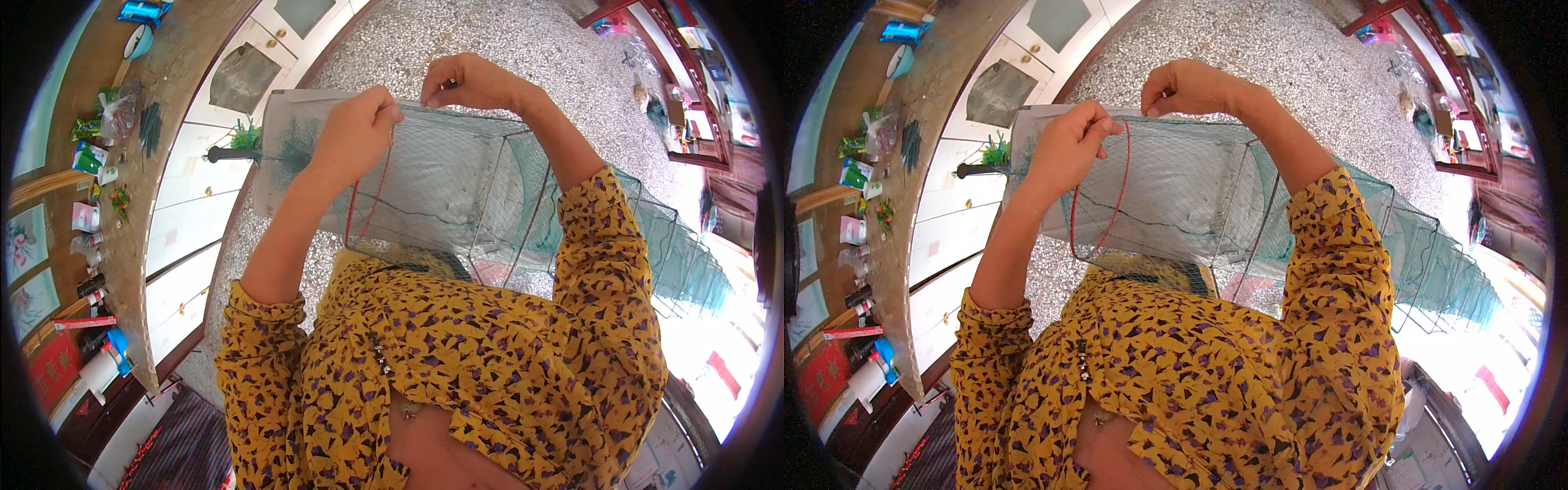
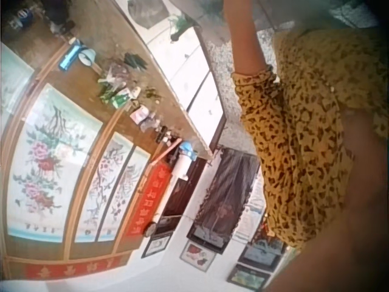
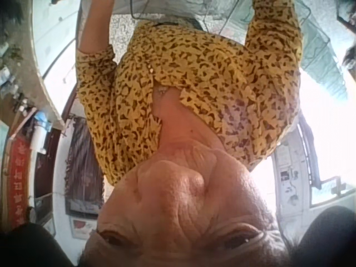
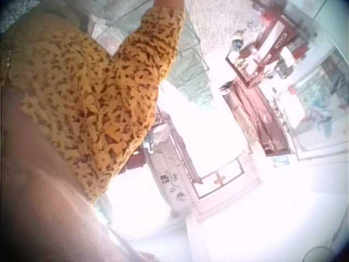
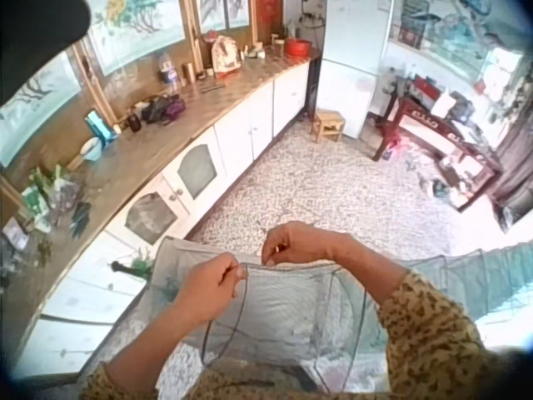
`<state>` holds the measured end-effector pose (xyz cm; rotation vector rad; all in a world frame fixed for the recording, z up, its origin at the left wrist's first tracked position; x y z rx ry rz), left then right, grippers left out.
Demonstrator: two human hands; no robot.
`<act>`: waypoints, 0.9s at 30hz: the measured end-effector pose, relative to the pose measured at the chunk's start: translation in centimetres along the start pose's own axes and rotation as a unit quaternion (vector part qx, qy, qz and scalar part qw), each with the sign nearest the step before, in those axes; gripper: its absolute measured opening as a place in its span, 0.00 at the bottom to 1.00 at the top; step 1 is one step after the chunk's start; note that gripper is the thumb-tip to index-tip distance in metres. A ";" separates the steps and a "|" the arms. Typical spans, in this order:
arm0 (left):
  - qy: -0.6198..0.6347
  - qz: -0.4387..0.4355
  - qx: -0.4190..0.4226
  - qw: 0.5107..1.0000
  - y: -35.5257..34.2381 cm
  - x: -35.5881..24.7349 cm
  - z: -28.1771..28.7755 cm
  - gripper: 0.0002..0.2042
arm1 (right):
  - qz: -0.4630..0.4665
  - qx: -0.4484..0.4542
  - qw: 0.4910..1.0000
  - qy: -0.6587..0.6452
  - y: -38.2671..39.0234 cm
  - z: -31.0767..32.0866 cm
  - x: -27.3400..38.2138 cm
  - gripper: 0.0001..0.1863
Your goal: The person uses a black tool to work on a collapsible mesh net on a table. They manipulate the wire frames and mesh with their hands, threading the tool through the net to secure or repair parts of the structure.
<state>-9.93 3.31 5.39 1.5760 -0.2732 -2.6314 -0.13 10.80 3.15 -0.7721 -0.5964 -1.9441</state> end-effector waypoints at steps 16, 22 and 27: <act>0.065 0.034 0.003 0.997 -0.9 1.3 -0.4 0.08 | -0.014 0.027 0.979 -0.200 -0.6 -2.2 -1.5 0.08; 0.319 0.141 -0.023 0.937 -0.2 3.6 0.9 0.06 | -0.018 0.048 0.962 -0.270 -1.8 -3.2 1.6 0.05; 0.370 0.145 -0.024 0.917 0.0 4.6 0.9 0.05 | 0.046 -0.030 0.985 -0.165 -1.7 -1.8 2.5 0.06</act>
Point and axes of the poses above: each hand's wrist, its own y-axis away from the middle knuckle, its own z-axis out of the back of the hand, x = y × z, the point moved 10 cm from there along -y, towards the middle knuckle, and after that the axes turned 10 degrees about y, right-handed, at the moved point
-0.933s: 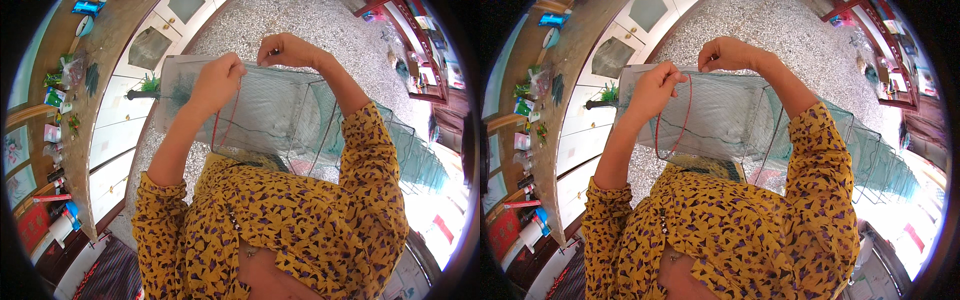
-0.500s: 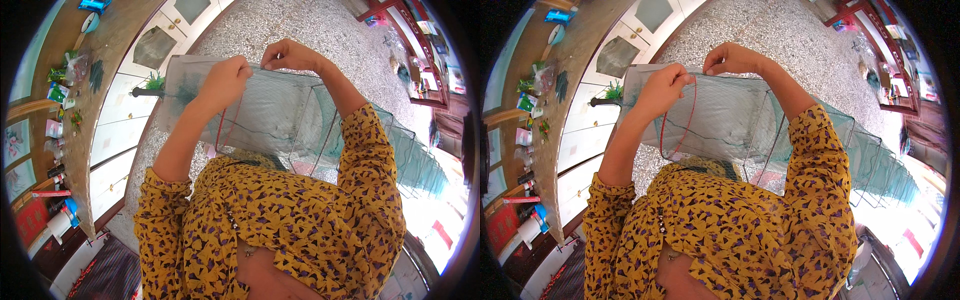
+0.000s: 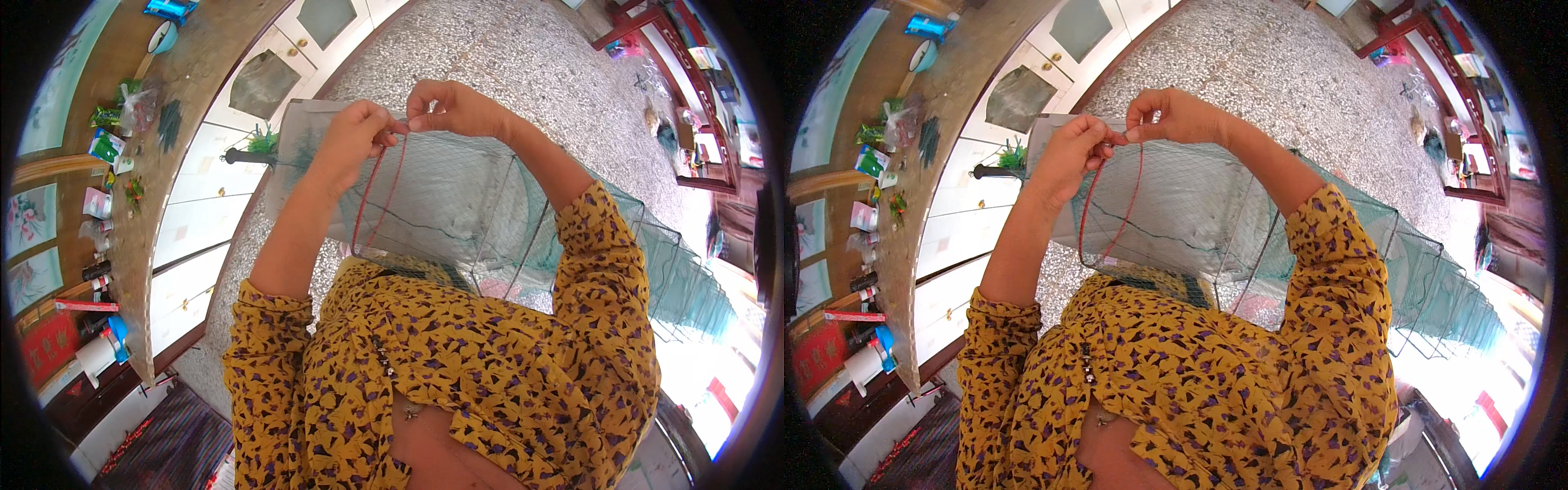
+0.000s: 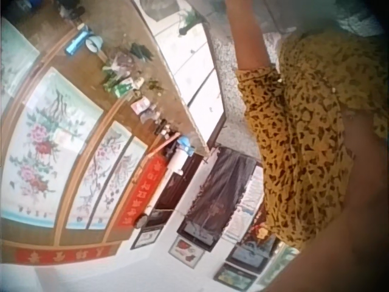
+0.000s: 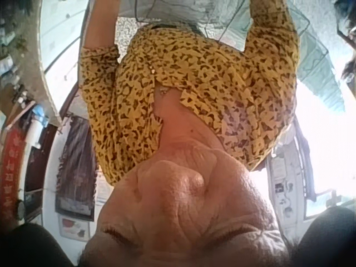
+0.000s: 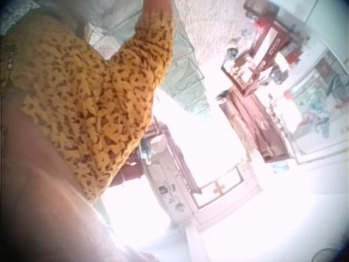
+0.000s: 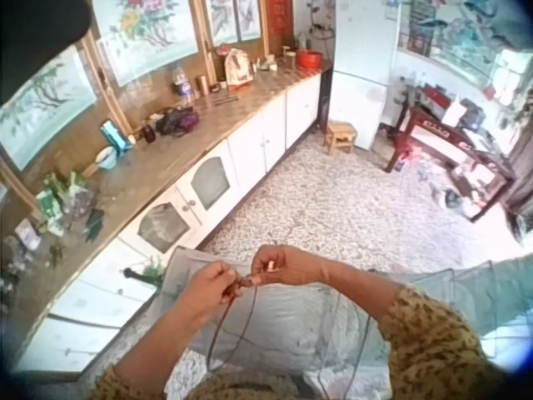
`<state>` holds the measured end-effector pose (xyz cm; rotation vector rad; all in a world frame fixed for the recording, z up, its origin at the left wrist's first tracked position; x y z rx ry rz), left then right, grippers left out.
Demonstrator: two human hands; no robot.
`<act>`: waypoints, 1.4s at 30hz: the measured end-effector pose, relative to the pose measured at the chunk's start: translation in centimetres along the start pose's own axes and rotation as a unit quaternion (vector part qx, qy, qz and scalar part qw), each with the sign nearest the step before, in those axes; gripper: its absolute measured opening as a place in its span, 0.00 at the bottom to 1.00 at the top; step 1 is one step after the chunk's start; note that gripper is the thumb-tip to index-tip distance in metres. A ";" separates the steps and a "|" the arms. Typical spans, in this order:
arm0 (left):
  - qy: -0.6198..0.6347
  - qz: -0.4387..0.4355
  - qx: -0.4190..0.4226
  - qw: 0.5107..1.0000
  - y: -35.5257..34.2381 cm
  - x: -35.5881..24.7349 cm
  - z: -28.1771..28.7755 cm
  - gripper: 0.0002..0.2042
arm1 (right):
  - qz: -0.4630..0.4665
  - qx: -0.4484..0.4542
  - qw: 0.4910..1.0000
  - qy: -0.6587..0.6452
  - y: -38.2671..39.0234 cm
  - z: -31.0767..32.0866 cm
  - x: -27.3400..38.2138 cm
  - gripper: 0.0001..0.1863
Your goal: The person uses a black tool to work on a collapsible mesh net on a table. They manipulate the wire frames and mesh with their hands, threading the tool through the net to secure or repair parts of the structure.
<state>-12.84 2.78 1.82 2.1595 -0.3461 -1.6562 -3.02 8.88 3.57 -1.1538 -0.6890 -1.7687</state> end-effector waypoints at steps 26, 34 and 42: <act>-0.030 -0.059 0.209 0.976 -3.4 -1.7 -4.7 0.07 | -0.277 -0.292 0.901 0.162 19.1 19.0 2.7 0.13; 0.090 0.033 0.148 0.984 -3.0 3.2 -3.7 0.04 | 0.025 -0.203 0.970 0.130 12.3 10.9 7.8 0.08; 0.150 0.082 0.090 0.981 -2.0 7.0 -5.0 0.04 | -0.125 -0.099 0.908 0.386 8.6 4.9 -0.3 0.04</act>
Point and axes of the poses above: each hand's wrist, its own y-axis away from the middle knuckle, its own z-axis out of the back of the hand, x = y × z, the point moved 10 cm from there along -y, towards the middle knuckle, and after that the axes turned 10 degrees about y, right-handed, at the moved point
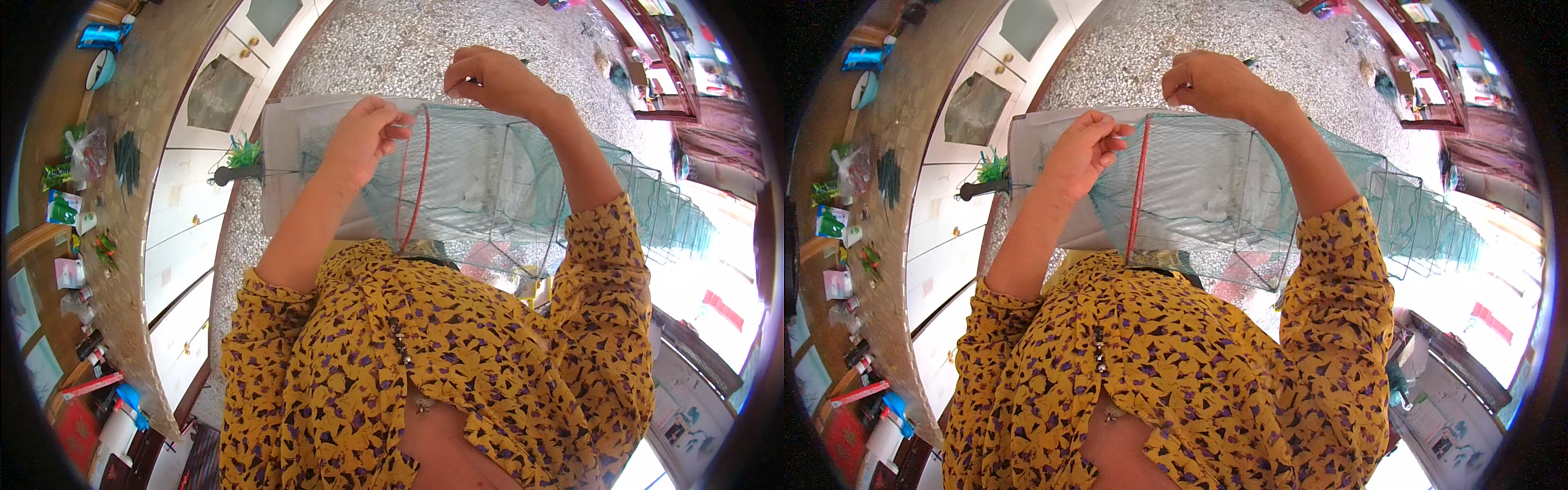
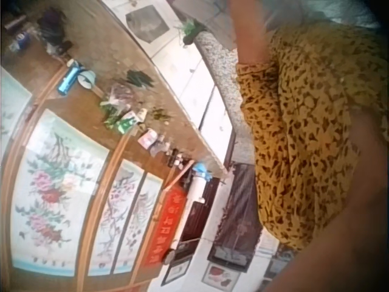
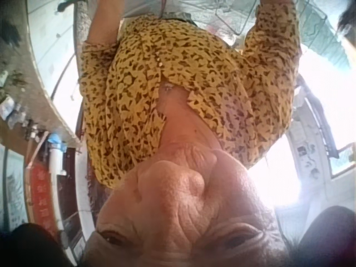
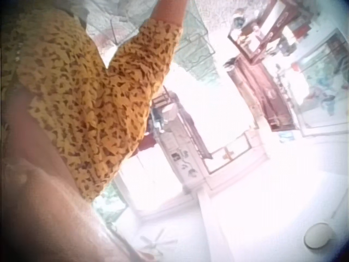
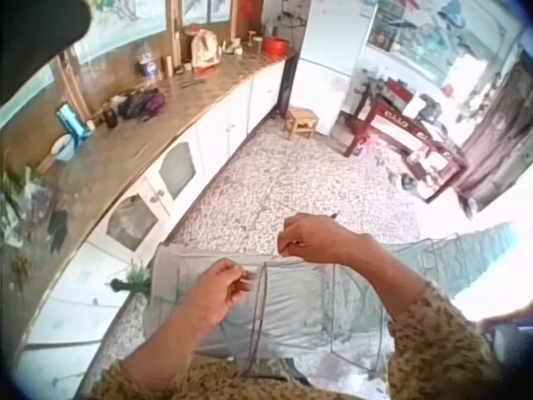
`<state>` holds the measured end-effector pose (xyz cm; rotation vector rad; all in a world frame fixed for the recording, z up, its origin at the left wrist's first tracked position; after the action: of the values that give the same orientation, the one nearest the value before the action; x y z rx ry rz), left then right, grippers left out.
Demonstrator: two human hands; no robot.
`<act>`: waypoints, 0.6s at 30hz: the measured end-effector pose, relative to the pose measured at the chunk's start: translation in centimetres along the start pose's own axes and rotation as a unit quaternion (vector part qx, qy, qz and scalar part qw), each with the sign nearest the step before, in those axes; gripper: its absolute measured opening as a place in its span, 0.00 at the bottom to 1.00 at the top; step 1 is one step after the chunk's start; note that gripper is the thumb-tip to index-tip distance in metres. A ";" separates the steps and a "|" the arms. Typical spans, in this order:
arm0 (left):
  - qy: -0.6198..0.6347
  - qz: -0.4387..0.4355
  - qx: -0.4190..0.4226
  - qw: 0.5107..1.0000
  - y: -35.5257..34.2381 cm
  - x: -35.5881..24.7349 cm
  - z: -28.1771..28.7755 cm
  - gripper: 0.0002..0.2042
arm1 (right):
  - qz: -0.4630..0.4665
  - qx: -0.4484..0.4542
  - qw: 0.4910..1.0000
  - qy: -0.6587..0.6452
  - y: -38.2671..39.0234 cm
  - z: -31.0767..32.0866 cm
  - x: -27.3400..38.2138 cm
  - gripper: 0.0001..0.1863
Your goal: The person uses a black tool to work on a collapsible mesh net on a table. They manipulate the wire frames and mesh with their hands, threading the tool through the net to secure or repair parts of the structure.
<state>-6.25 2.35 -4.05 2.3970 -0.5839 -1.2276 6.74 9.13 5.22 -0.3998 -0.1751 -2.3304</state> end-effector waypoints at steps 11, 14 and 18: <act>0.000 -0.010 -0.011 1.000 0.1 2.2 -0.4 0.03 | -0.037 0.102 0.933 -0.342 0.7 -5.7 -2.1 0.05; 0.047 0.008 -0.012 0.999 0.0 2.8 -0.2 0.03 | -0.121 0.127 0.899 -0.402 0.3 -6.7 -1.6 0.07; 0.093 0.024 -0.048 0.994 -0.3 4.0 1.2 0.02 | -0.014 0.121 0.934 -0.337 -0.6 -6.9 1.8 0.10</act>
<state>-5.05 0.29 -7.50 2.3681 -0.5096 -0.9758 3.51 6.74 -0.68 -1.0607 -0.7904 -2.0736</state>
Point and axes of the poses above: each hand's wrist, its own y-axis away from the middle knuckle, its own z-axis out of the back of the hand, x = y × z, the point moved 10 cm from there along -y, towards the middle knuckle, and after that the axes turned 10 degrees about y, right-handed, at the moved point
